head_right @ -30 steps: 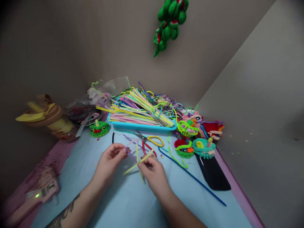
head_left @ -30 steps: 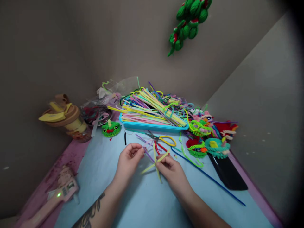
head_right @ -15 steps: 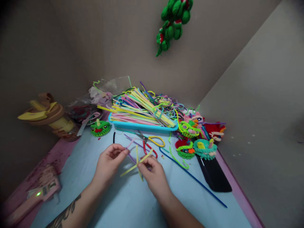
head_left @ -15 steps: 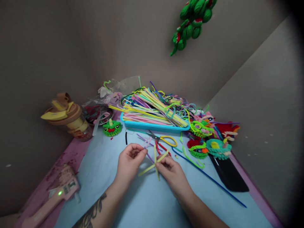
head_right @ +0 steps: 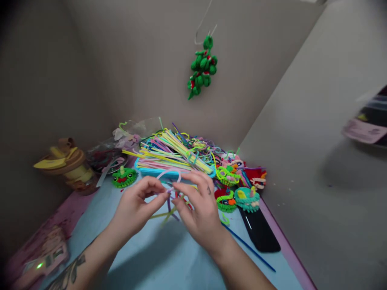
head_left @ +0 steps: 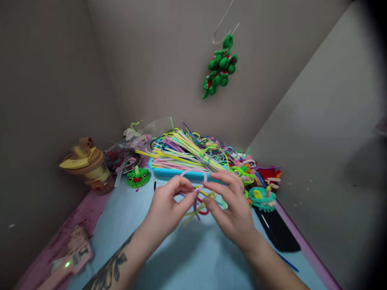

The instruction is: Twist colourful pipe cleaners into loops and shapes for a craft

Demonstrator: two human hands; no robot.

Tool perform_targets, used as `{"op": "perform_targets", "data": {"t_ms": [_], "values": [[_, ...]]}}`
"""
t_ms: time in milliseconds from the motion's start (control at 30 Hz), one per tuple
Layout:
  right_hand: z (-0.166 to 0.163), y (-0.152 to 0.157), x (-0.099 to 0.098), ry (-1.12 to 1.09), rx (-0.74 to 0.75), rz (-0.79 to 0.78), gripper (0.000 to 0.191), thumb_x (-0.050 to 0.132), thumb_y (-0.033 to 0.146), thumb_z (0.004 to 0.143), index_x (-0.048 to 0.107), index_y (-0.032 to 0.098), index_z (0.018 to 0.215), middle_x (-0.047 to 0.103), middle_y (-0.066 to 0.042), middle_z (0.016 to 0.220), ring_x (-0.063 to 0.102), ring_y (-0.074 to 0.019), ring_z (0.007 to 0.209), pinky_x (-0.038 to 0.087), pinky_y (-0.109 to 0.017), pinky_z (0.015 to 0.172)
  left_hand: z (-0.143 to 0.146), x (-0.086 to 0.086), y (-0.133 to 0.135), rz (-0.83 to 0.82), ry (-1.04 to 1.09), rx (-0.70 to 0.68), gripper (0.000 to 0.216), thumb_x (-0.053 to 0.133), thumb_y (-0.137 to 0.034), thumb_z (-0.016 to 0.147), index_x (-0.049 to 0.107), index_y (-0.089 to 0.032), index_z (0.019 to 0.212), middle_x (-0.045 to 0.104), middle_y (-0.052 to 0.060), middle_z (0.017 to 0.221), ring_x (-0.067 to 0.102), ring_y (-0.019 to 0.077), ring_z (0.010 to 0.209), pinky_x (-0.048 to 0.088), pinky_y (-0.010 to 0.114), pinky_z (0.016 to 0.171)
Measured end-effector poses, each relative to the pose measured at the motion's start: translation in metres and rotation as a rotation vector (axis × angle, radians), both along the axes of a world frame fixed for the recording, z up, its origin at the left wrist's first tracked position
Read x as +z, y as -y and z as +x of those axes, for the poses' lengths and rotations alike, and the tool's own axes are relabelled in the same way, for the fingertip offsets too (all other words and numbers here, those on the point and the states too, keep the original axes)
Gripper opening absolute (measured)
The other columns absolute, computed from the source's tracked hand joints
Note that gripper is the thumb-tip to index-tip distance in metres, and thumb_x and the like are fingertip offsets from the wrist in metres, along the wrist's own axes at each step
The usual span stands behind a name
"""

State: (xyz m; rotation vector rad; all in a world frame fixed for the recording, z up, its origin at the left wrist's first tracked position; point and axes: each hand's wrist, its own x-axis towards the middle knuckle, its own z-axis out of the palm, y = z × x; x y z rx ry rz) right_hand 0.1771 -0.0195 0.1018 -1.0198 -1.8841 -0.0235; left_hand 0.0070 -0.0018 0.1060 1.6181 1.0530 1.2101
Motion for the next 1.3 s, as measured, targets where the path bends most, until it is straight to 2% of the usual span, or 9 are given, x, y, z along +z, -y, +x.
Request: {"op": "perform_targets", "data": {"t_ms": [100,200,400,633,733,800,900,1067,1300], "values": [[0.002,-0.011,0.026,-0.029,-0.050,0.093,0.015,0.059,0.019,0.081,0.064,0.028,0.092,0.056,-0.005,0.109,0.048,-0.0254,0.110,0.035,-0.050,0.097,0.006,0.026,-0.007,0.142,-0.051,-0.035,0.004,0.059,-0.022,0.078,0.057,-0.020,0.079,0.062,-0.001,0.074,0.060,0.0123,0.069,0.047,0.022,0.065],[0.004,-0.017,0.032,-0.058,-0.090,0.122,0.009,0.059,0.020,0.081,0.064,0.026,0.085,0.056,-0.005,0.108,0.047,-0.0255,0.109,0.036,-0.049,0.096,0.011,0.033,-0.012,0.229,-0.106,-0.031,0.003,0.057,-0.023,0.080,0.056,-0.021,0.080,0.062,0.000,0.076,0.060,0.0131,0.071,0.046,0.022,0.066],[0.005,-0.026,0.025,-0.067,-0.027,-0.005,0.008,0.055,0.017,0.081,0.060,0.023,0.077,0.055,-0.006,0.109,0.047,-0.0239,0.108,0.036,-0.044,0.094,0.014,0.018,-0.023,0.332,-0.288,-0.026,0.005,0.051,-0.025,0.085,0.053,-0.022,0.081,0.063,-0.001,0.075,0.059,0.0128,0.069,0.044,0.022,0.064],[0.003,-0.043,0.016,-0.240,0.045,-0.388,0.014,0.054,0.017,0.078,0.054,0.020,0.064,0.053,-0.004,0.093,0.052,-0.0188,0.094,0.040,-0.034,0.086,0.011,0.002,-0.036,0.637,-0.593,0.023,0.008,0.049,-0.021,0.085,0.055,-0.021,0.080,0.064,0.001,0.072,0.059,0.0146,0.066,0.040,0.025,0.062],[0.003,-0.051,0.009,-0.314,0.093,-0.476,0.017,0.054,0.017,0.078,0.052,0.019,0.061,0.053,-0.002,0.083,0.054,-0.0159,0.083,0.042,-0.029,0.080,0.012,-0.001,-0.040,0.693,-0.629,0.005,0.010,0.048,-0.017,0.084,0.056,-0.021,0.081,0.064,0.002,0.072,0.059,0.0157,0.066,0.039,0.025,0.062],[0.002,-0.052,0.006,-0.324,0.089,-0.434,0.015,0.056,0.018,0.078,0.054,0.019,0.064,0.054,-0.002,0.082,0.054,-0.0163,0.084,0.042,-0.030,0.081,0.012,-0.001,-0.043,0.628,-0.591,0.010,0.008,0.048,-0.018,0.084,0.055,-0.021,0.082,0.064,0.002,0.073,0.059,0.0154,0.066,0.040,0.025,0.062],[0.000,-0.051,0.005,-0.283,0.046,-0.256,0.004,0.058,0.018,0.079,0.061,0.021,0.078,0.057,-0.004,0.088,0.055,-0.0189,0.091,0.042,-0.034,0.084,0.010,0.001,-0.046,0.475,-0.483,0.032,0.001,0.051,-0.021,0.083,0.052,-0.021,0.083,0.063,0.000,0.075,0.060,0.0141,0.067,0.041,0.023,0.062],[-0.005,-0.048,0.002,-0.148,0.007,0.023,0.015,0.057,0.015,0.081,0.067,0.026,0.087,0.063,-0.003,0.086,0.056,-0.0199,0.090,0.042,-0.041,0.087,0.006,0.002,-0.047,0.431,-0.408,0.078,0.003,0.053,-0.023,0.081,0.050,-0.022,0.081,0.062,-0.001,0.074,0.060,0.0134,0.068,0.042,0.022,0.063],[-0.006,-0.047,0.003,-0.072,0.000,0.027,0.017,0.059,0.016,0.080,0.068,0.026,0.090,0.064,-0.003,0.089,0.053,-0.0208,0.093,0.043,-0.042,0.086,0.006,-0.005,-0.048,0.557,-0.490,0.115,0.003,0.051,-0.022,0.084,0.049,-0.022,0.081,0.062,-0.001,0.073,0.061,0.0139,0.067,0.042,0.023,0.063]]}}
